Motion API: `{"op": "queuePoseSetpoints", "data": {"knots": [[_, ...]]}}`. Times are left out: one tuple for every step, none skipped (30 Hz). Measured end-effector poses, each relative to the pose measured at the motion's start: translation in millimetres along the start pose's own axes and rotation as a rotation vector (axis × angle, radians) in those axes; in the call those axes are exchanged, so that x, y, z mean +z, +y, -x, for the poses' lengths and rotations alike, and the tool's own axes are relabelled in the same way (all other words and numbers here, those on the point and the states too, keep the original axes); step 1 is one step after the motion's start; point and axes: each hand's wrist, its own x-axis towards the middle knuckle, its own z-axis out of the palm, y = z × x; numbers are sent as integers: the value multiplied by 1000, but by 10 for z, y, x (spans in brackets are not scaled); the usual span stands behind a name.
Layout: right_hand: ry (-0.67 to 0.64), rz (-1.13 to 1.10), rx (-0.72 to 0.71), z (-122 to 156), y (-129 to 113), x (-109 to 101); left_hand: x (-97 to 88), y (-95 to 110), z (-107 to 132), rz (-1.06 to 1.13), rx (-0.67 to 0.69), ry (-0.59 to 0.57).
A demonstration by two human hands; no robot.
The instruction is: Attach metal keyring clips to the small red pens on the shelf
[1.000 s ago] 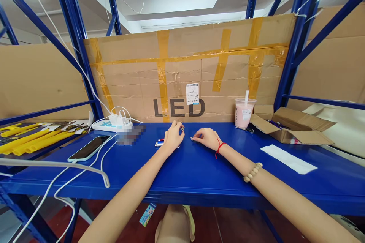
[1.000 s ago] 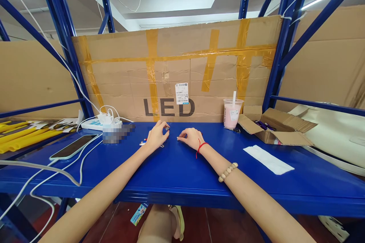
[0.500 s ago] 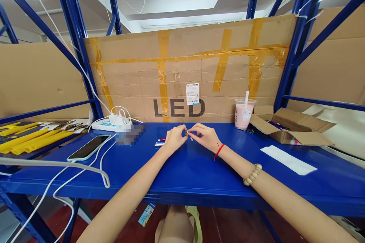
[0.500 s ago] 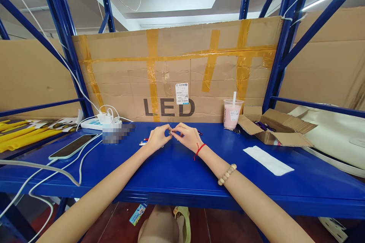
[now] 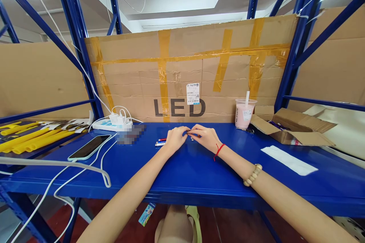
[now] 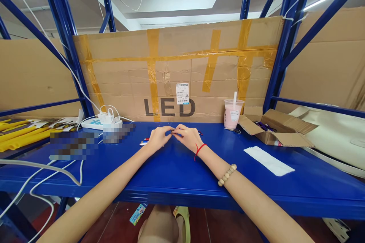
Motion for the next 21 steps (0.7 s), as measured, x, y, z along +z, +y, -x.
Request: {"op": "queuePoseSetpoints", "data": {"knots": [[-12, 17, -1, 0, -2, 0, 1, 1, 0, -3, 2, -1], [-28, 39, -3, -1, -6, 0, 2, 0, -1, -5, 2, -3], [-44, 65, -2, -3, -11, 1, 3, -1, -2, -7, 3, -7], [-61, 97, 1, -5, -16, 1, 3, -2, -3, -7, 5, -12], [-79, 133, 5, -7, -21, 1, 4, -4, -4, -8, 6, -17], [-97, 170, 9, -10, -27, 1, 3, -6, -4, -10, 7, -20], [-116, 204, 12, -13, -33, -1, 3, -6, -4, -13, 6, -21], [-134, 233, 14, -17, -39, -5, 2, -6, -5, -16, 4, -22], [-155, 256, 13, -21, -47, -11, 1, -4, -5, -20, 0, -23], [-175, 273, 11, -25, -56, -19, 0, -1, -5, -24, -4, -27], [-196, 287, 6, -29, -65, -28, -1, 2, -5, -27, -8, -33], [-216, 299, -1, -32, -74, -37, -1, 6, -6, -30, -11, -40], [-231, 308, -9, -36, -82, -46, 0, 10, -6, -33, -13, -45], [-241, 316, -17, -39, -90, -53, 1, 13, -7, -37, -14, -48], [-244, 321, -23, -42, -95, -57, 2, 16, -8, -41, -13, -48], [-242, 322, -25, -44, -98, -59, 3, 18, -8, -46, -12, -46], [-237, 322, -27, -46, -99, -58, 4, 19, -8, -51, -9, -41], [-230, 321, -25, -47, -99, -54, 5, 21, -8, -57, -4, -36], [-222, 318, -23, -47, -96, -47, 5, 23, -7, -62, 0, -33], [-214, 315, -21, -46, -92, -39, 4, 25, -5, -63, 4, -32], [-205, 310, -18, -44, -87, -29, 3, 28, -3, -60, 4, -31]]}}
